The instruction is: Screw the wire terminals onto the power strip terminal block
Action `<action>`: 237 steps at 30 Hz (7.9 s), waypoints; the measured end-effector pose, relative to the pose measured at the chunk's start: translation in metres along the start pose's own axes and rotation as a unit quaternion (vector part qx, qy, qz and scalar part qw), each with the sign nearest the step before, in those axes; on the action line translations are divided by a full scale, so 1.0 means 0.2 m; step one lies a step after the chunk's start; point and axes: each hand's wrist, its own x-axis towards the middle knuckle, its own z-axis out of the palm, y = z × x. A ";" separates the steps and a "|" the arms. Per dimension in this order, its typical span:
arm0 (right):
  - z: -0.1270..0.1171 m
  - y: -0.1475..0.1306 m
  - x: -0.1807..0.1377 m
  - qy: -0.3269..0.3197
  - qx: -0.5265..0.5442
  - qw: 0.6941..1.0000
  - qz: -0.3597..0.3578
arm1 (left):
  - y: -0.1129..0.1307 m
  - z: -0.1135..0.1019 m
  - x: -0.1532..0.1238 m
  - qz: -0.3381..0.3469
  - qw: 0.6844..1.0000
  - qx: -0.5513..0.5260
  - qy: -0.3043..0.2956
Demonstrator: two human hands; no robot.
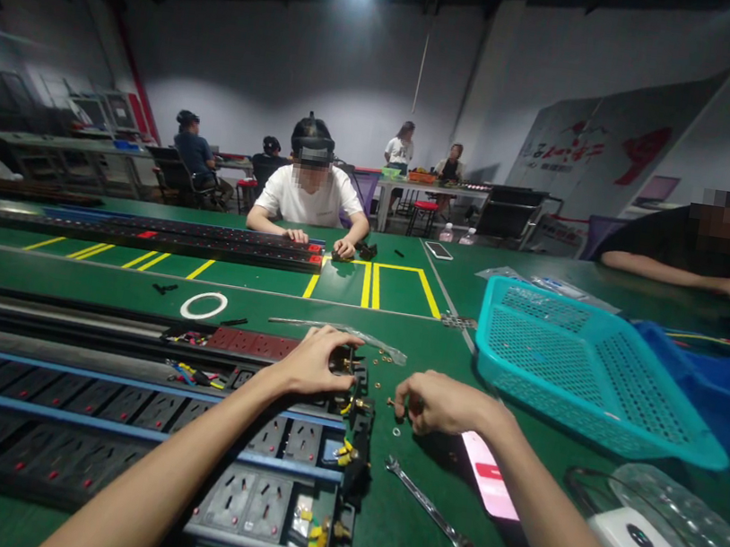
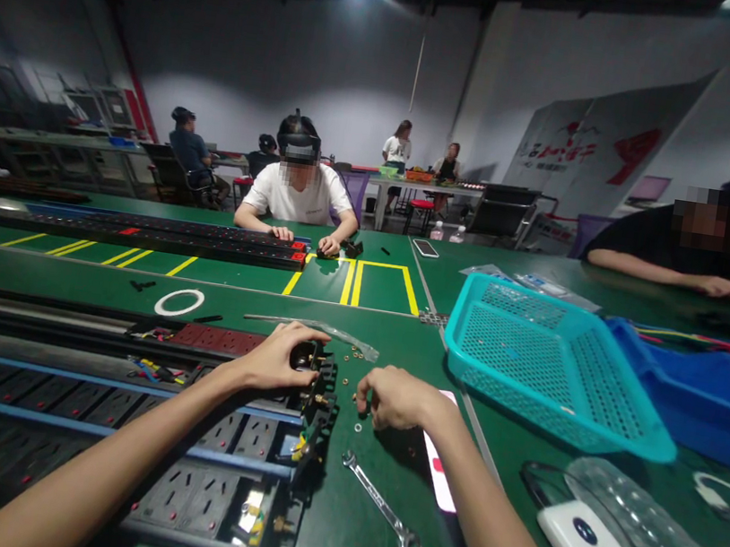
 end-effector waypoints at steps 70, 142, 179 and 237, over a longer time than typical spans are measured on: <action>0.29 -0.09 0.28 0.333 0.221 0.915 -0.049 | -0.04 0.01 0.00 0.007 1.000 -0.026 0.000; 0.29 0.00 0.25 0.192 -0.045 0.980 0.033 | -0.04 0.01 0.00 -0.013 1.000 -0.016 -0.003; 0.44 -0.07 0.42 0.371 0.459 0.797 -0.128 | -0.04 0.01 -0.01 0.002 1.000 -0.027 -0.005; 0.28 0.06 0.26 0.091 0.012 0.981 -0.168 | -0.04 0.00 0.01 -0.004 1.000 -0.028 0.012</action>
